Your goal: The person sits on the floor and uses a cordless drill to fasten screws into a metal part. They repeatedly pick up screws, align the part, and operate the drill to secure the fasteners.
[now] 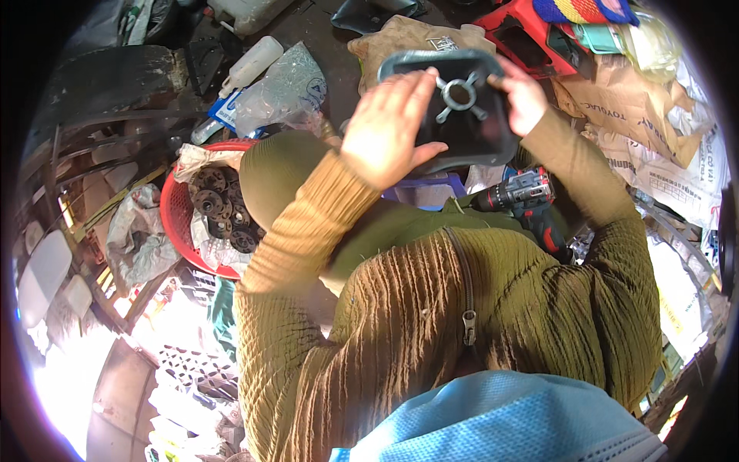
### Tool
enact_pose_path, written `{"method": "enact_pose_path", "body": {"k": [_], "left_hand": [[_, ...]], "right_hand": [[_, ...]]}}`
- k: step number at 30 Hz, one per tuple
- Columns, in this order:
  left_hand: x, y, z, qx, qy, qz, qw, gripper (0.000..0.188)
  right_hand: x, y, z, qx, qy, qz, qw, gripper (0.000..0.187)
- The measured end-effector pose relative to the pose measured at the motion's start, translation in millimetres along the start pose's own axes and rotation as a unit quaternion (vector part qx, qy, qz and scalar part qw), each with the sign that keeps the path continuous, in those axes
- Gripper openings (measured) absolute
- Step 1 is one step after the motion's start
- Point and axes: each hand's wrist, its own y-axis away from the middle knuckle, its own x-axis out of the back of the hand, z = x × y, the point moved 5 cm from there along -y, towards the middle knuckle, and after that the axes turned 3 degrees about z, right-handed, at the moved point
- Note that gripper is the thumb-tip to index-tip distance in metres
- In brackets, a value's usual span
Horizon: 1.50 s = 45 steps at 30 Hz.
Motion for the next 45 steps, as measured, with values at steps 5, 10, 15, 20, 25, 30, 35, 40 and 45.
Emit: {"method": "enact_pose_path", "body": {"k": [5, 10, 15, 20, 25, 30, 35, 40, 45], "left_hand": [[-59.5, -8.2, -16.4, 0.075, 0.018, -0.111, 0.991, 0.059], [-98.4, -11.0, -29.3, 0.073, 0.028, -0.164, 0.983, 0.05], [-116.2, -5.7, -30.8, 0.042, -0.027, -0.172, 0.984, 0.045], [-120.5, -4.5, -36.2, 0.01, -0.046, -0.174, 0.984, 0.047], [-125.4, -3.5, -37.6, 0.017, -0.043, -0.186, 0.981, 0.047], [-127.9, -3.4, -39.7, 0.025, -0.052, -0.19, 0.98, 0.048], [-98.0, -9.0, -27.0, 0.09, -0.086, -0.17, 0.978, 0.062], [30.9, 8.0, -41.7, 0.122, -0.031, 0.112, 0.986, 0.051], [167.0, 197.2, -153.1, 0.377, -0.034, 0.32, 0.868, 0.022]], "right_hand": [[31.5, -7.7, 42.3, -0.072, -0.018, 0.031, 0.997, 0.044], [59.4, -41.3, 74.4, -0.117, 0.016, 0.022, 0.993, 0.036], [73.3, -56.8, 82.1, -0.109, 0.261, -0.006, 0.959, 0.03], [62.0, -43.6, 44.1, -0.062, 0.63, -0.032, 0.773, 0.053], [34.1, -26.3, 12.6, 0.152, 0.811, 0.025, 0.564, 0.051], [30.7, -30.5, 13.3, 0.129, 0.813, -0.057, 0.565, 0.046], [30.1, -42.6, -4.1, 0.164, 0.807, -0.116, 0.556, 0.046], [58.5, -29.3, -53.7, 0.26, 0.688, -0.096, 0.671, 0.038], [112.6, 45.0, -69.4, 0.171, 0.436, -0.089, 0.879, 0.028]]}}
